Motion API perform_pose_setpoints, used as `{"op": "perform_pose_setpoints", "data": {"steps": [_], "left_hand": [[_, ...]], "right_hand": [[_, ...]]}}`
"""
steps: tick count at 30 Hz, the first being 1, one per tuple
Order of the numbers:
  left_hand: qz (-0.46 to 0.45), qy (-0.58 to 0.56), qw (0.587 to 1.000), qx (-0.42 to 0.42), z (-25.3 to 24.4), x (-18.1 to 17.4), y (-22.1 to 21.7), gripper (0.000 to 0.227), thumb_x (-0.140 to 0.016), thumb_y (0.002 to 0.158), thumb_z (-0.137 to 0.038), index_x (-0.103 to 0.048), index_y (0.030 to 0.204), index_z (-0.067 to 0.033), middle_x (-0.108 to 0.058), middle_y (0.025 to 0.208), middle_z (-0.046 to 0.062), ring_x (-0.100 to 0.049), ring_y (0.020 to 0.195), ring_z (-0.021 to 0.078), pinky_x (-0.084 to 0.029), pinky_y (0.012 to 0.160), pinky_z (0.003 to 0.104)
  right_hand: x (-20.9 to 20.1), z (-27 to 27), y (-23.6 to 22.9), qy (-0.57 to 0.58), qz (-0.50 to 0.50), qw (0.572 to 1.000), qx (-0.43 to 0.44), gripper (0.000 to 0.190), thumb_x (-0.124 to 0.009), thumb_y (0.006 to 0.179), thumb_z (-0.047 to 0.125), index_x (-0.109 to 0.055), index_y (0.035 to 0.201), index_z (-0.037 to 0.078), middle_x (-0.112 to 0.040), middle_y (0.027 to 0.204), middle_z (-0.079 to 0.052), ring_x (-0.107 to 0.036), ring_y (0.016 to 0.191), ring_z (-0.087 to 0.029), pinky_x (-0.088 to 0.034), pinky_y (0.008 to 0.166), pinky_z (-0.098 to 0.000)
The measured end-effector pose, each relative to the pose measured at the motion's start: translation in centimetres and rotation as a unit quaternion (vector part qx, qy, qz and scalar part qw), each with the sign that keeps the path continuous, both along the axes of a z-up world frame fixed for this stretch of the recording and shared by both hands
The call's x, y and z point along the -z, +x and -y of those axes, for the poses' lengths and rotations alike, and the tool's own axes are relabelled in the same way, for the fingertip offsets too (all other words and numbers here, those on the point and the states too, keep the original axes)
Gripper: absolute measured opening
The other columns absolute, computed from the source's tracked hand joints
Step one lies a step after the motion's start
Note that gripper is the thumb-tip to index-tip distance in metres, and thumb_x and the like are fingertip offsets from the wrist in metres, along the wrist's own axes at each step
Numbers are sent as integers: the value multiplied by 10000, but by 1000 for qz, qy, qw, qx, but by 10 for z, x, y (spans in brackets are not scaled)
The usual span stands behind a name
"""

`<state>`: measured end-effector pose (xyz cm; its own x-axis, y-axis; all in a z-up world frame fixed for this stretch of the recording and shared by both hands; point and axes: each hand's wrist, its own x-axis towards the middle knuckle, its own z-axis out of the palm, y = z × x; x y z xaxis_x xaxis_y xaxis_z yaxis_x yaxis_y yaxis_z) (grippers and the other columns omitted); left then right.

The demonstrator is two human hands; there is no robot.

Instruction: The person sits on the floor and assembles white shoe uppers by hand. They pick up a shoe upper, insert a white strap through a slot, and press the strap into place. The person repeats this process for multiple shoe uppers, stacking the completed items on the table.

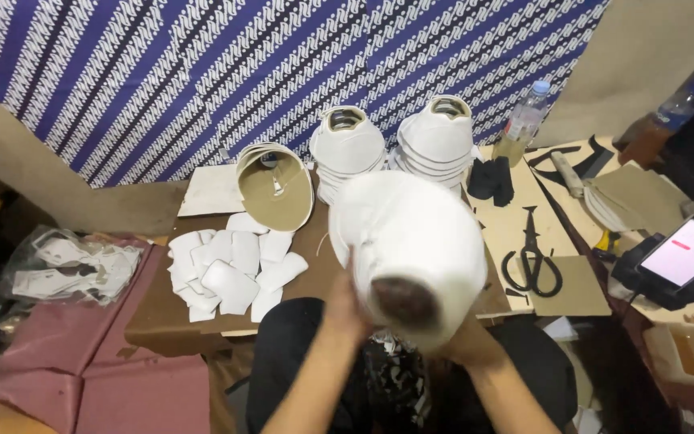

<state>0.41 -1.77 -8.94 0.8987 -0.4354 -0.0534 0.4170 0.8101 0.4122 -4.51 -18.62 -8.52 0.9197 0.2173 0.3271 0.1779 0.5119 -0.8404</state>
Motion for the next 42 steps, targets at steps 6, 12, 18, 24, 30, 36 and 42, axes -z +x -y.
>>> {"op": "perform_pose_setpoints", "data": {"steps": [6,12,18,24,30,36,42], "left_hand": [[63,179,973,-135,-57,-9,51,574,-720,868,-183,-553,1395,-25,-630,1301,278,-666,1111,396,-513,928,606],[134,9,986,-94,-68,-32,73,620,-519,965,-442,-485,1480,-99,-551,1436,185,-572,1248,355,-503,1025,532],[209,138,947,-201,-84,-79,136,737,-681,903,-196,-346,1550,-85,-560,1418,210,-578,1261,360,-477,1058,547],[42,276,878,-388,-118,-30,283,813,-789,881,-211,-331,1522,-10,-550,1338,337,-600,1211,408,-527,992,479],[-43,454,765,-456,-96,33,382,593,-842,822,-362,-612,1284,-70,-650,1186,210,-644,1166,320,-555,958,408],[-62,374,820,-429,-88,-1,374,442,-709,868,-245,-645,1236,-10,-668,1131,252,-679,1078,336,-574,885,460],[-102,301,872,-373,-93,-12,334,597,-603,895,-300,-523,1371,49,-607,1271,279,-621,1194,389,-536,954,517]], "right_hand": [[-47,-7,17,137,-69,981,-122,544,-728,868,295,-578,1209,-101,-734,993,-331,-744,892,-422,-585,754,-616],[-21,-8,91,74,-65,995,-29,537,-578,934,226,-488,1405,-16,-684,1235,-265,-696,1070,-374,-560,895,-543],[-90,-37,151,70,-62,995,-17,559,-594,938,341,-513,1430,86,-682,1255,-172,-688,1088,-277,-555,970,-462],[-62,-64,284,-67,-147,976,147,679,-702,965,409,-461,1447,-5,-642,1195,-180,-666,1042,-242,-569,909,-361],[-86,-72,250,-410,71,869,268,770,-621,976,368,-269,1584,54,-258,1517,-389,-381,1382,-552,-425,1086,-626],[-63,-73,307,-518,379,730,237,500,-696,940,220,-547,1411,142,-528,1393,-220,-453,1378,-426,-375,1146,-553],[-94,-83,308,-560,392,700,207,412,-659,954,318,-601,1318,131,-628,1281,-173,-532,1325,-392,-440,1092,-521]]}}
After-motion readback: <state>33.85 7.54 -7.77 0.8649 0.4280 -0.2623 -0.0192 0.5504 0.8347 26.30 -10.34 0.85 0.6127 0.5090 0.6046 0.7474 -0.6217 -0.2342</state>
